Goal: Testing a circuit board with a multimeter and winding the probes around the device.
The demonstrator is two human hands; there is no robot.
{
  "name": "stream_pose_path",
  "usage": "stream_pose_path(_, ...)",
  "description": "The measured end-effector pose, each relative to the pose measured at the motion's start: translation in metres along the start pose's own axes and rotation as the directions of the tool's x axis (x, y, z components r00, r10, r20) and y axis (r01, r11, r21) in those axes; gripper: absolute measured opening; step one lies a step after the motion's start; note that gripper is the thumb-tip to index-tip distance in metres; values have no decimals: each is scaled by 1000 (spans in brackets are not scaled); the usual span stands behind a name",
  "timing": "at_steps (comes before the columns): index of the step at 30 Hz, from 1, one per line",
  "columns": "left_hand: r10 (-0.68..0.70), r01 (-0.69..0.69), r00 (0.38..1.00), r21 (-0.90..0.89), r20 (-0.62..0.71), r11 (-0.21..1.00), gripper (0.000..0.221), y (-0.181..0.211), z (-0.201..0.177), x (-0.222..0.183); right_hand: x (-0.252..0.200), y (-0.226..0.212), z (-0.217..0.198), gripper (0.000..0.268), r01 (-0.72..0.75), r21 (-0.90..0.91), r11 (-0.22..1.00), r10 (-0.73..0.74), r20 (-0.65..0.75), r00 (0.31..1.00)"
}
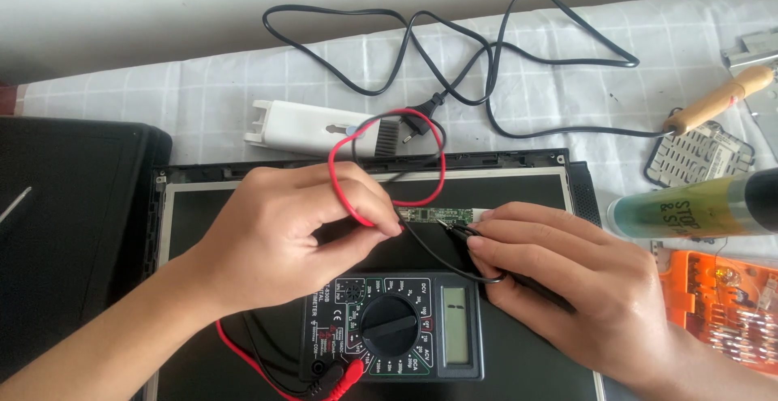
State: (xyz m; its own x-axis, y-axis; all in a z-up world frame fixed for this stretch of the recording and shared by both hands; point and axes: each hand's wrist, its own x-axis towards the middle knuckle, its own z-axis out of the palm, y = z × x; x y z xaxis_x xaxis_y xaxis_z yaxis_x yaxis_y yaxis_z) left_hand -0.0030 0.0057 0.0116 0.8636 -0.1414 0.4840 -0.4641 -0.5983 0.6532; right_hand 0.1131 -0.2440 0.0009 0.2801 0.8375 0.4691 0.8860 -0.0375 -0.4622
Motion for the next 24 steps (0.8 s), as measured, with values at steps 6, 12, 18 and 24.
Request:
stream_pose_path(6, -11, 12, 1000, 30, -29, 999, 10, -1, 1, 1, -3, 2, 0, 18, -1, 2, 1000, 1, 19, 1000)
stream_pose_path(12, 1, 1, 999, 53, -40, 999, 12, -2, 2, 0, -2, 2, 0, 17, 3, -12, 1000, -3, 9, 1000)
stream_pose_path(18, 43, -40, 999, 103, -33, 994, 14, -3, 3, -1, -2, 1, 0, 17, 0, -21, 1000, 1, 6, 1000)
stream_pose_path(24, 66, -59, 997, 143, -41, 988, 15, -4, 4, -1, -2, 1, -1, 17, 0, -14, 1000, 0, 9, 1000)
